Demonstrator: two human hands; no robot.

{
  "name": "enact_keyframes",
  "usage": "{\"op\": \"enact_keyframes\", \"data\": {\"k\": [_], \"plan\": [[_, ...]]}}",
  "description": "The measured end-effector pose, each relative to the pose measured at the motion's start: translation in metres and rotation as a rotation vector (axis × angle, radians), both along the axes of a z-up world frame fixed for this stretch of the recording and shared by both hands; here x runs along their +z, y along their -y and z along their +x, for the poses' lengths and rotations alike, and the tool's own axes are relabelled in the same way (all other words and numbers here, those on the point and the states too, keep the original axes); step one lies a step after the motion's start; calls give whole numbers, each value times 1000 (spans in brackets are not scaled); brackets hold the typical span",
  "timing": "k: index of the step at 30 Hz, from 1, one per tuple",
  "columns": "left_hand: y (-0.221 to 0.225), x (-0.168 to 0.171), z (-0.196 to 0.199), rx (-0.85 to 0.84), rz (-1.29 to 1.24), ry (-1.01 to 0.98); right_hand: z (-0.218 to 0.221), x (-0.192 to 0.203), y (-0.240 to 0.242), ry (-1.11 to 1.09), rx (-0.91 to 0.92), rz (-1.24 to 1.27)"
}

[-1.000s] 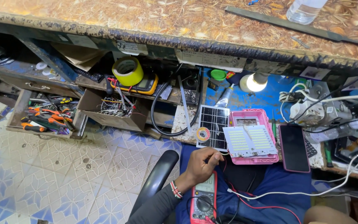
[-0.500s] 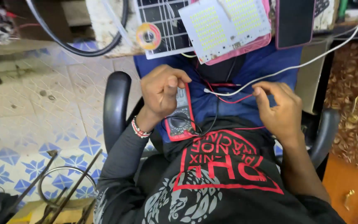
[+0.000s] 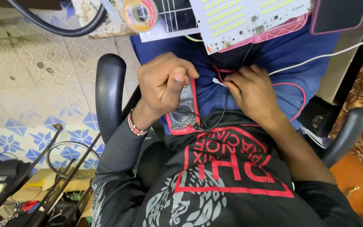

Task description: Measuring voltage on an LED panel using a digital multimeter and performing soldering repairs at an electronics repair bench.

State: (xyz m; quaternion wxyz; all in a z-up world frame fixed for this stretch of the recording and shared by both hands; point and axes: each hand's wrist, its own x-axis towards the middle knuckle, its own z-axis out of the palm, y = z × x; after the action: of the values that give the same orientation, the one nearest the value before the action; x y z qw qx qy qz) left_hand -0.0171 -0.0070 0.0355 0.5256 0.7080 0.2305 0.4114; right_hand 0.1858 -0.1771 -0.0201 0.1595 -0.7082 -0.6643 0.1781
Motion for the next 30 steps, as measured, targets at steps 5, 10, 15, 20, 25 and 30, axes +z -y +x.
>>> {"op": "enact_keyframes", "data": {"k": [5, 10, 15, 20, 25, 30], "plan": [[-3, 7, 1, -27, -118, -76, 3, 10, -1, -111, 36, -138], [-2, 15, 8, -29, -235, -124, 0, 9, 4, -107, 54, -199], [-6, 27, 21, -220, -602, -307, 10, 58, -12, -434, -12, -218], [-22, 39, 37, -340, -737, -478, 32, 115, -21, -783, -140, -420], [-30, 31, 34, -387, -782, -438, 15, 117, -33, -1191, -360, -133], [-33, 24, 25, -408, -715, -307, 5, 99, -47, -1222, -334, 21]]}}
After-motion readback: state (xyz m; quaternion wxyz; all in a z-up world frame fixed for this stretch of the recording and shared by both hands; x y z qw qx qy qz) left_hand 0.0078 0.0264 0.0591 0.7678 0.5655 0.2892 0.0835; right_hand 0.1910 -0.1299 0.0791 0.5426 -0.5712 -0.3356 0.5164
